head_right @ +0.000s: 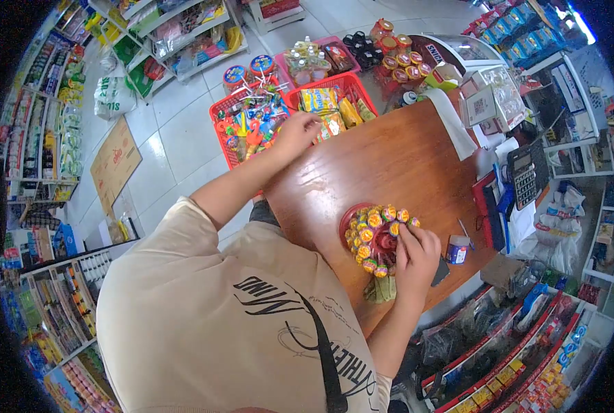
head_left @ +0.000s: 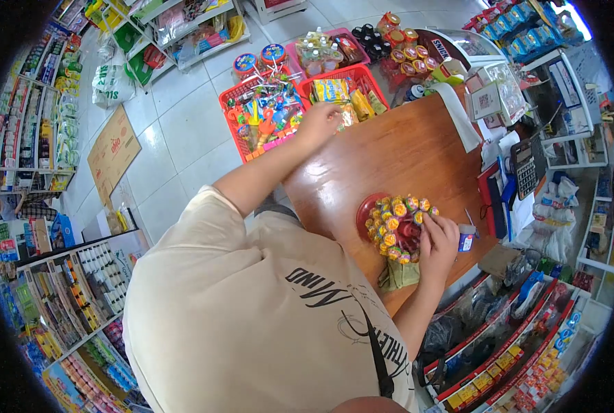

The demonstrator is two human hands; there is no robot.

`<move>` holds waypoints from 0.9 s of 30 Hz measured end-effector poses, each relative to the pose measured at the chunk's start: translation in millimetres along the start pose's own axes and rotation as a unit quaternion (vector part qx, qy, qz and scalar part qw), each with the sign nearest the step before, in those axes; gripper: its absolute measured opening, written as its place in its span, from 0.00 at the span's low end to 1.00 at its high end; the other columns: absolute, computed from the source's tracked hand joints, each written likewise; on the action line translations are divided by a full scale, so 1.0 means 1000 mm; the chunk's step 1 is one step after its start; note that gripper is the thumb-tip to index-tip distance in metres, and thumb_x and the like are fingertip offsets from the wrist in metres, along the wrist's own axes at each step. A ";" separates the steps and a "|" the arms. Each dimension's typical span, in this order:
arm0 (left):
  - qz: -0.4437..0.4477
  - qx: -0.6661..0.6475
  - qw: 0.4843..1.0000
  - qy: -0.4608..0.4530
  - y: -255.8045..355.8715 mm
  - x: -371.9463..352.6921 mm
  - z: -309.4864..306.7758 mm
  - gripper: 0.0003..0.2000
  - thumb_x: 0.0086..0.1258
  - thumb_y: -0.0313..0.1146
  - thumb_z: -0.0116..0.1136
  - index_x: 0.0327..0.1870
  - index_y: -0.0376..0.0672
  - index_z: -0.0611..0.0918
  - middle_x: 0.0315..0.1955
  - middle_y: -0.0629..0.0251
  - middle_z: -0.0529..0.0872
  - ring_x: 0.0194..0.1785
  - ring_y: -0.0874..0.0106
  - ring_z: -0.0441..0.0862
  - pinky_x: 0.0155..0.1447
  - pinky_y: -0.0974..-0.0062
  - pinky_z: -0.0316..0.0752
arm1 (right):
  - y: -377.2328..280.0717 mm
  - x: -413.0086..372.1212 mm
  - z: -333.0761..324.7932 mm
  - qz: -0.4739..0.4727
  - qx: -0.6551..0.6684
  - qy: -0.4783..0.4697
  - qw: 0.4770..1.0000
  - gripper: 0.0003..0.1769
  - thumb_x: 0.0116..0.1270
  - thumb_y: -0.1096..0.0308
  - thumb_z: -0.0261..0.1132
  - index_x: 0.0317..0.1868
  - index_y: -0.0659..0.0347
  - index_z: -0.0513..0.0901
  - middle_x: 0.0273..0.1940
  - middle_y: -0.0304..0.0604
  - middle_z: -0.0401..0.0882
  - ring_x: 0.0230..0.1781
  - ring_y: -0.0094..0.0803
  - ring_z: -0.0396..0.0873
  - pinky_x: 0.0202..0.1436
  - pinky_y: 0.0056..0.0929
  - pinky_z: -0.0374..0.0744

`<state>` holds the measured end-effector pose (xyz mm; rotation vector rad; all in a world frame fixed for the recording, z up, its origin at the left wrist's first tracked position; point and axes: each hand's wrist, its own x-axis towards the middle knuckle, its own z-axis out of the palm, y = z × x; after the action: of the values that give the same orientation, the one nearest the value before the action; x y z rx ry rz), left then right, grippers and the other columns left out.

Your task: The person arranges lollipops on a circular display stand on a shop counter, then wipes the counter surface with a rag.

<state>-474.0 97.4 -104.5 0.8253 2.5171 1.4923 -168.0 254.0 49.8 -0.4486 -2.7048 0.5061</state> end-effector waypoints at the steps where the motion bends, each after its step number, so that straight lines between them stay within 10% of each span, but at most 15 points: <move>1: -0.021 0.071 0.997 -0.016 -0.019 0.013 -0.002 0.10 0.63 0.34 0.57 0.41 0.40 0.84 0.37 0.53 0.84 0.47 0.55 0.80 0.53 0.59 0.74 | -0.003 0.000 -0.001 0.016 0.008 -0.002 1.000 0.13 0.56 0.76 0.64 0.44 0.62 0.85 0.42 0.47 0.81 0.47 0.45 0.76 0.55 0.38 0.72; 12: -0.052 0.443 0.887 -0.119 -0.164 0.066 -0.015 0.13 0.68 0.32 0.46 0.47 0.38 0.80 0.53 0.51 0.77 0.53 0.56 0.79 0.54 0.58 0.76 | -0.005 -0.007 0.007 0.037 -0.006 0.049 0.998 0.13 0.54 0.74 0.69 0.42 0.58 0.87 0.44 0.43 0.84 0.42 0.42 0.75 0.50 0.35 0.74; 27: 0.000 0.400 0.912 -0.087 -0.162 0.050 -0.029 0.07 0.63 0.32 0.52 0.37 0.41 0.81 0.34 0.52 0.84 0.40 0.52 0.82 0.45 0.54 0.75 | -0.005 -0.006 0.008 0.068 0.013 0.054 0.996 0.14 0.55 0.74 0.67 0.44 0.56 0.86 0.48 0.43 0.84 0.46 0.44 0.75 0.55 0.37 0.73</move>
<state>-591.0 39.1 -216.8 0.9698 2.9529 0.2909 -167.0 245.0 43.7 -0.6376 -2.5739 0.5359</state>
